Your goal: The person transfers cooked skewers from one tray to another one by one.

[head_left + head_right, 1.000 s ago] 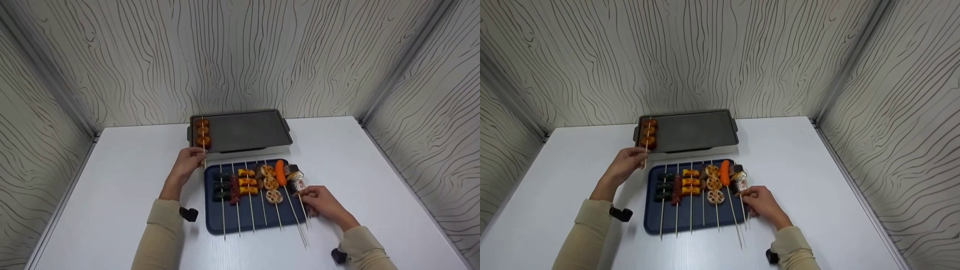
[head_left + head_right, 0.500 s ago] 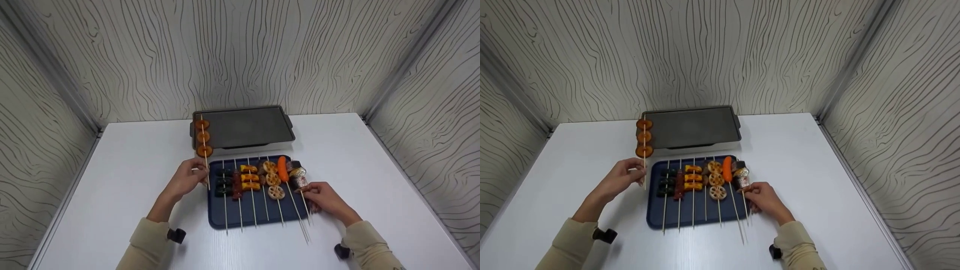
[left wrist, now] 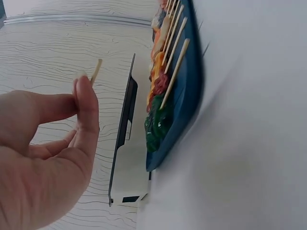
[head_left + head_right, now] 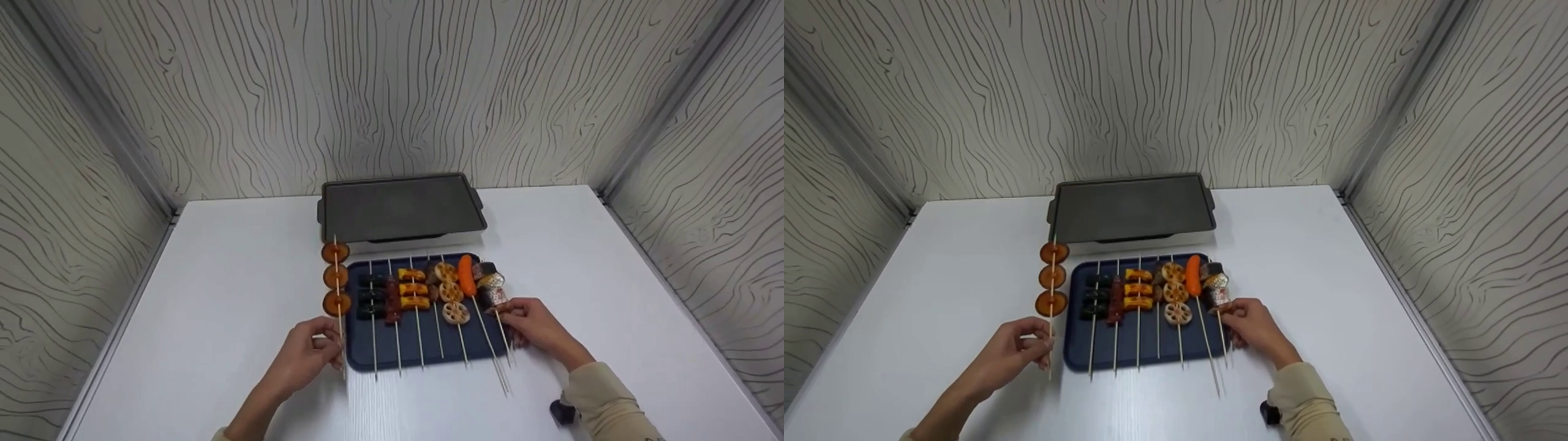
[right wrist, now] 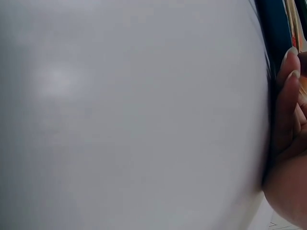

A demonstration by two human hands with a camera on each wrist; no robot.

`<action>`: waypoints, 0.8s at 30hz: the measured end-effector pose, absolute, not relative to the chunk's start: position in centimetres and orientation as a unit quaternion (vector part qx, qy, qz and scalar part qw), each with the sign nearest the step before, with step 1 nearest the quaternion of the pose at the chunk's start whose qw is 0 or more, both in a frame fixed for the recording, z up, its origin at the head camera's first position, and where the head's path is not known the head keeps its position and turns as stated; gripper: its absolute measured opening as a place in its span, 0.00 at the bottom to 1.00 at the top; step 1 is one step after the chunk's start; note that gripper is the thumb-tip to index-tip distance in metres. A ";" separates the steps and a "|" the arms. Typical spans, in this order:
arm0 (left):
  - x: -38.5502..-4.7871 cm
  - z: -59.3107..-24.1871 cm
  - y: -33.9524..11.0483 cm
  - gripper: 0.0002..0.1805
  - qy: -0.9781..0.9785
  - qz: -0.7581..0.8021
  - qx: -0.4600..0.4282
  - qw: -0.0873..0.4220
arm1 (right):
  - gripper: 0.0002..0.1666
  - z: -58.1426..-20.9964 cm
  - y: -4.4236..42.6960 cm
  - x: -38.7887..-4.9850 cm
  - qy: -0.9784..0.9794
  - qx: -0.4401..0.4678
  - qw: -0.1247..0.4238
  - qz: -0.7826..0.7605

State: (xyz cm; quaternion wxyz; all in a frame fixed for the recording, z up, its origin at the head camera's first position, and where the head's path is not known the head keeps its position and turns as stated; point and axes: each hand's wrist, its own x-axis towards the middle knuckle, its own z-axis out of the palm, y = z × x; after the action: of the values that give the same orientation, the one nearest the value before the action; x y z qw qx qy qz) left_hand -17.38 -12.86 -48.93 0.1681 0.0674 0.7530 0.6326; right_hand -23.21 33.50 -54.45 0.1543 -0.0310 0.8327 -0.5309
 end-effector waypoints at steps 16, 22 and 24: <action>-17.2 -51.6 -11.3 0.08 0.760 0.616 0.062 0.199 | 0.15 -53.8 33.2 -23.3 0.835 -0.032 0.157 -0.527; -17.8 -52.0 -10.8 0.08 0.780 0.590 0.080 0.193 | 0.15 -54.4 33.5 -23.4 0.839 -0.025 0.155 -0.521; -17.8 -52.0 -10.8 0.07 0.783 0.585 0.076 0.196 | 0.15 -54.4 33.5 -23.4 0.839 -0.023 0.155 -0.522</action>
State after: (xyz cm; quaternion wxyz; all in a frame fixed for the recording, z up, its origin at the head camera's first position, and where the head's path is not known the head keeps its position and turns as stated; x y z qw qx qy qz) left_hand -17.76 -10.81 -52.04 0.1964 0.0757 0.7833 0.5849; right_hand -23.37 33.47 -54.35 0.1551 -0.0232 0.8385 -0.5218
